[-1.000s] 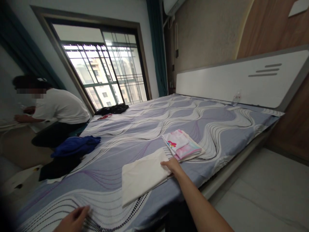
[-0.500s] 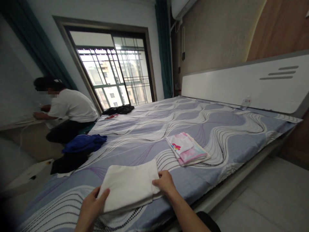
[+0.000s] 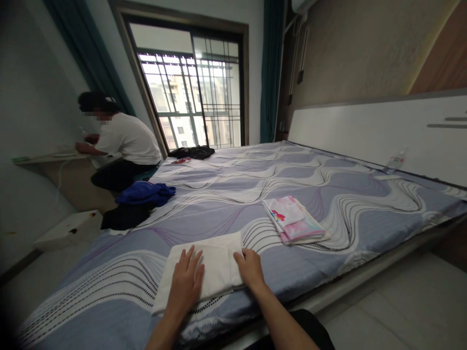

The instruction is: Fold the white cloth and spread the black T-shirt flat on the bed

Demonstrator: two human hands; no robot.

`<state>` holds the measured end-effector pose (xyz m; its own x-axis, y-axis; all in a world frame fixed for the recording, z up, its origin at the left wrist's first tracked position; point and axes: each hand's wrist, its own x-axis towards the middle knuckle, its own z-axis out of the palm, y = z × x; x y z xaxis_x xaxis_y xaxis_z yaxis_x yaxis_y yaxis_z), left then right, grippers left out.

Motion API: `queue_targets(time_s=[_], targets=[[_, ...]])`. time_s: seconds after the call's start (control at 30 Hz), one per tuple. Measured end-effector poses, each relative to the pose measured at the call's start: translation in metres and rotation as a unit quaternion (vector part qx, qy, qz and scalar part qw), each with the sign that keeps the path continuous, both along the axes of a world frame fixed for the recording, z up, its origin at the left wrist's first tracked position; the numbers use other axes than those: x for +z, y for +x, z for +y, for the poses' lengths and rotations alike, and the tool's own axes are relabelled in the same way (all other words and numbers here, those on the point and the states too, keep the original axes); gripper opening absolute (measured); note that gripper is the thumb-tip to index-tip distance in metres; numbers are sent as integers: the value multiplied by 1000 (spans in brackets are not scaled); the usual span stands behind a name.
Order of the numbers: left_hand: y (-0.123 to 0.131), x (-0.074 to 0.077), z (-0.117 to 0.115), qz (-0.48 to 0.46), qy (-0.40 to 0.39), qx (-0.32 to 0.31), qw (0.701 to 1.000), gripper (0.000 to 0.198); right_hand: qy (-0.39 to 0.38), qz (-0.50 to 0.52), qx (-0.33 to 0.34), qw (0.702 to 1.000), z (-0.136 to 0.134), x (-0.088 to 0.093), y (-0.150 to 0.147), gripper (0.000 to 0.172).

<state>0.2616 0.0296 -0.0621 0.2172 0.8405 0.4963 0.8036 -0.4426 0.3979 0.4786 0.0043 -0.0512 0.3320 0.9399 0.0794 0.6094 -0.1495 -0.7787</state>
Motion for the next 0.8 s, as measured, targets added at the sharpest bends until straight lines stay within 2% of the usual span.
queue_targets(time_s=[0.33, 0.6, 0.77, 0.8], targets=[[2, 6, -6, 29, -52, -8, 998, 45, -13, -22, 3, 1000, -4, -5, 8, 29], [4, 9, -7, 43, -45, -27, 998, 46, -47, -73, 1, 996, -11, -5, 7, 27], [7, 6, -11, 78, -70, -56, 993, 48, -85, -124, -7, 989, -18, 8, 4, 15], [8, 6, -11, 88, -80, -58, 991, 49, -87, -144, -18, 986, -20, 13, 0, 19]])
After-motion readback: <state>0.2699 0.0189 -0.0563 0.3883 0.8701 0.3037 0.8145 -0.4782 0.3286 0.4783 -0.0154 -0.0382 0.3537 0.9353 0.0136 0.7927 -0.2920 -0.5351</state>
